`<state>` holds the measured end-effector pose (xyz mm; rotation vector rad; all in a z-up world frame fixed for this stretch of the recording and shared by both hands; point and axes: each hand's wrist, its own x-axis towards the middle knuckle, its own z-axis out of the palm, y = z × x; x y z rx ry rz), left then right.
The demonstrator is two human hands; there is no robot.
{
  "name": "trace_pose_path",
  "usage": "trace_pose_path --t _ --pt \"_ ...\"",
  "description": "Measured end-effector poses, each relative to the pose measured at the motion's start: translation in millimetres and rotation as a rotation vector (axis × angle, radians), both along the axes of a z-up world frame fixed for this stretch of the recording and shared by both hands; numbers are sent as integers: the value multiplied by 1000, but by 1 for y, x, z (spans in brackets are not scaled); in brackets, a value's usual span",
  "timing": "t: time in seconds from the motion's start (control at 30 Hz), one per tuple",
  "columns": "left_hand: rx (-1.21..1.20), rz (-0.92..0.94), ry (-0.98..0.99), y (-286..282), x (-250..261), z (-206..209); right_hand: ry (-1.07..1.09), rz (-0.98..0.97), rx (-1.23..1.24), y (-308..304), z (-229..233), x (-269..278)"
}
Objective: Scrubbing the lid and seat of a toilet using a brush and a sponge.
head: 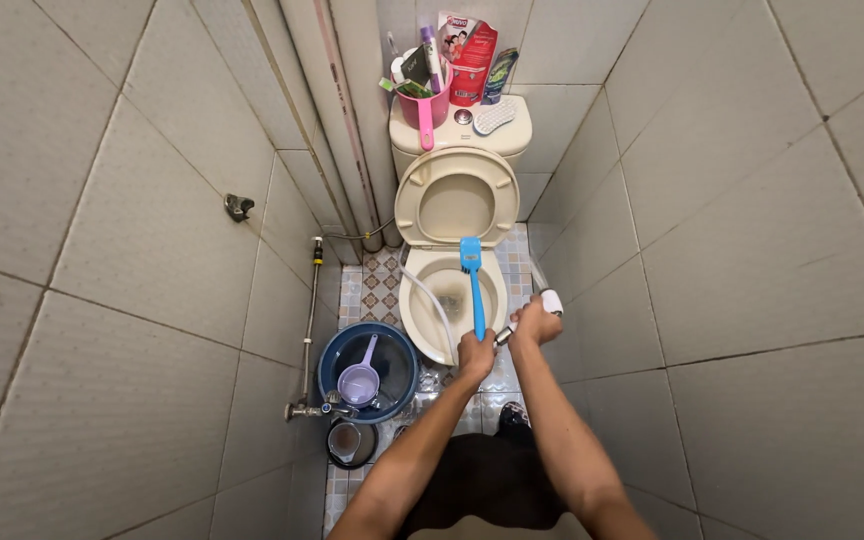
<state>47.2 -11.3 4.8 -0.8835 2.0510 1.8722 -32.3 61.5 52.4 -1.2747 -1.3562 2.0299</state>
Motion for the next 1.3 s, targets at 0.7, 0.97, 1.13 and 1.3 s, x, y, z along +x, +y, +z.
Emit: trace_pose_path --t 0.7,0.97,1.13,1.3 --pt "62 204 39 -4 -3 -24 45 132 58 -38 69 17" --pt "24 181 -19 -13 12 -18 -79 109 109 -33 36 20" --pt "64 290 33 -11 2 -31 38 161 83 -49 60 20" --pt "115 434 12 -12 11 -31 9 323 89 -60 60 20"
